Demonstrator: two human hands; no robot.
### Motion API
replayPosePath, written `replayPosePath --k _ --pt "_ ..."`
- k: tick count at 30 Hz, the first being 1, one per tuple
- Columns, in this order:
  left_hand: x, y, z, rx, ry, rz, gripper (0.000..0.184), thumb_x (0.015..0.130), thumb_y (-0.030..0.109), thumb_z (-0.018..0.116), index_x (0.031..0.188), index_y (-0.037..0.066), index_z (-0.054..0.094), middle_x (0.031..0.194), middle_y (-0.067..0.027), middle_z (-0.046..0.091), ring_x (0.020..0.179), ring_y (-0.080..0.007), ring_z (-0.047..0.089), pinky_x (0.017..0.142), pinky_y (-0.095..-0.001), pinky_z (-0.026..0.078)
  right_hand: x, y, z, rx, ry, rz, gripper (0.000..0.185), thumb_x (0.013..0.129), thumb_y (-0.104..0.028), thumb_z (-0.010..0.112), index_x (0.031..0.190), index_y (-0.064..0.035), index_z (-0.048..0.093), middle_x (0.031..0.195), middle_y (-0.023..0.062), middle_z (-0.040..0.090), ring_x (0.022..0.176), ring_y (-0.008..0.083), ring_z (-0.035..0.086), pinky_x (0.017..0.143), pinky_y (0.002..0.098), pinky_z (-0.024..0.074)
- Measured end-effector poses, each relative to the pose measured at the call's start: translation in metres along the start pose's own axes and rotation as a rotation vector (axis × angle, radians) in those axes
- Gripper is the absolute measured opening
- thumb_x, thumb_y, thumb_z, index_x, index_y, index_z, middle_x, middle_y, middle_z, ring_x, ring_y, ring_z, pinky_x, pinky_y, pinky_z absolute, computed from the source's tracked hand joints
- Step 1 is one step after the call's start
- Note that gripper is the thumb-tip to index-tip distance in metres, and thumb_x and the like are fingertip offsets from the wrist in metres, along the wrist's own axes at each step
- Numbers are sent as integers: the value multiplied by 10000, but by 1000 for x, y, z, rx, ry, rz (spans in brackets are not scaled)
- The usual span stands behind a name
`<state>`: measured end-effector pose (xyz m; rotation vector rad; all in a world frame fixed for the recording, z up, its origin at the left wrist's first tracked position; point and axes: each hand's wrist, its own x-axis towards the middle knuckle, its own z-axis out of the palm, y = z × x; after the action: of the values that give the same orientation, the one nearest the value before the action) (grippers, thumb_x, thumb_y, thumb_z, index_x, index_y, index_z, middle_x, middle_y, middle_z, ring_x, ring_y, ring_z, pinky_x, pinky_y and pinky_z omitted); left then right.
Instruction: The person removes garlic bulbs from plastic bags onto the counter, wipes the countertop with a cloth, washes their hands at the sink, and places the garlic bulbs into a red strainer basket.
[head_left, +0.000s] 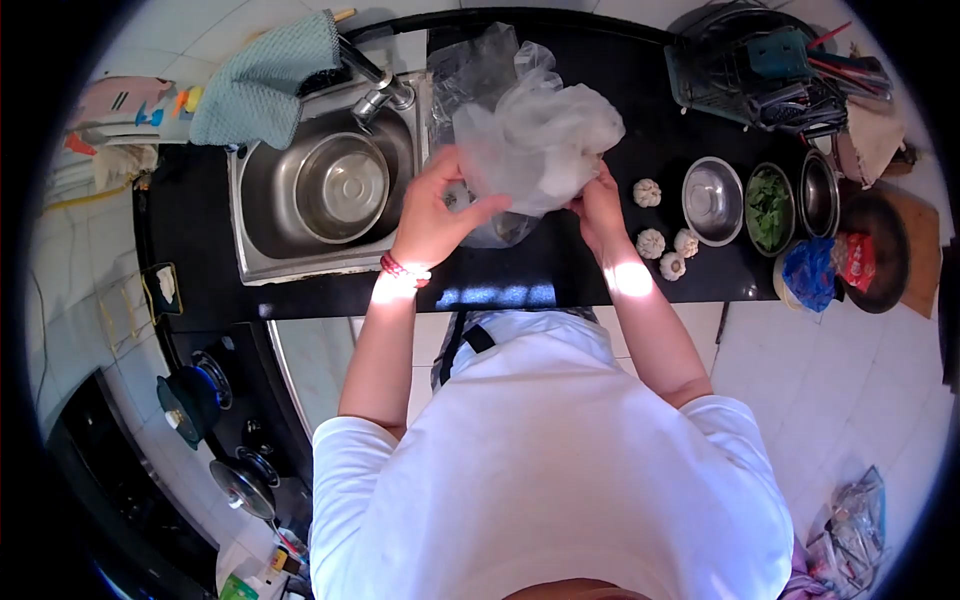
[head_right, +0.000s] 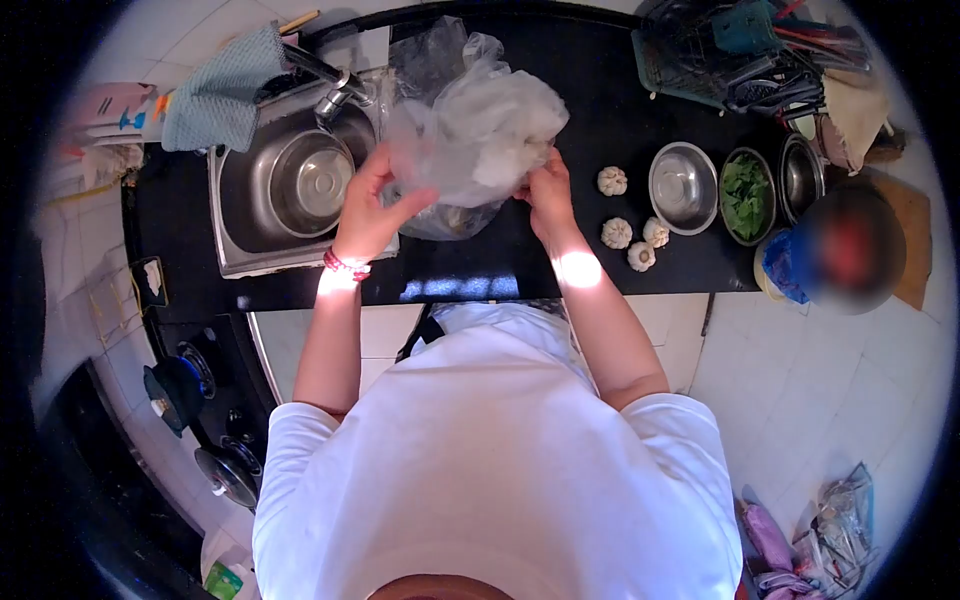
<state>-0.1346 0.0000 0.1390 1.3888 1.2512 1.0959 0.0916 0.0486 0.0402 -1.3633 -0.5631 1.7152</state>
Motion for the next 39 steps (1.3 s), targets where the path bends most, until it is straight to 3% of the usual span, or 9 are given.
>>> replayPosePath --k 6,10,13,19,25,28,31,34,39 --pt "-3 -22 -7 -924 106 -127 295 982 216 449 1157 -1 545 1038 -39 596 1009 -122 543 951 -280 366 10 -5 -21 -153 -59 22 414 842 29 489 1230 -67 599 967 50 687 793 123 642 609 236 478" --pt "9 -4 -1 -656 297 -268 336 992 227 445 1207 -20 525 997 -33 607 939 -116 559 881 -275 406 12 -1 -25 -209 -34 15 527 764 115 423 1244 -35 579 1059 74 673 892 151 652 695 254 504" --pt "8 -11 -15 -727 92 -317 330 984 245 467 1198 7 547 982 -17 614 885 -86 557 806 -270 434 10 -1 -16 -93 -19 -67 521 775 109 409 1260 -17 552 1146 92 641 964 168 638 789 275 505" --pt "0 -42 -3 -48 -312 -552 182 937 175 542 1029 48 636 822 2 603 728 -98 559 716 -307 463 -4 -17 -2 60 53 -1 345 912 -9 488 1254 -15 540 1166 112 633 1048 206 621 933 323 483" --pt "16 -2 15 629 -168 -72 194 840 140 584 985 29 651 918 -156 657 888 -358 622 788 -416 487 -3 -10 -6 82 -145 -46 324 917 -47 548 1240 -16 559 1130 109 650 984 205 648 880 314 515" --pt "31 -23 35 275 -158 129 235 852 197 593 1016 44 665 1035 -153 661 976 -336 618 871 -401 474 -2 -7 -6 138 -169 -40 311 903 -27 557 1213 -1 570 1092 107 659 938 199 659 829 310 534" --pt "34 -66 58 370 -53 117 300 864 257 596 1092 72 656 1135 -151 641 1029 -333 602 913 -401 461 -5 -5 -5 165 -175 -10 250 884 -2 582 1129 -5 626 1022 90 684 870 167 666 792 287 540" --pt "42 -59 63 522 -213 50 475 904 348 539 1312 106 528 1309 -157 534 1260 -300 464 1077 -395 334 -9 -8 -5 168 -151 -4 233 877 10 583 1102 1 642 987 92 688 832 167 671 773 286 547" --pt "54 -69 67 688 -345 14 595 894 393 561 1402 118 420 1433 -141 405 1317 -329 380 1117 -409 266 -6 -5 1 127 -83 -59 189 868 -1 591 1051 10 638 926 82 675 773 184 666 698 306 558"
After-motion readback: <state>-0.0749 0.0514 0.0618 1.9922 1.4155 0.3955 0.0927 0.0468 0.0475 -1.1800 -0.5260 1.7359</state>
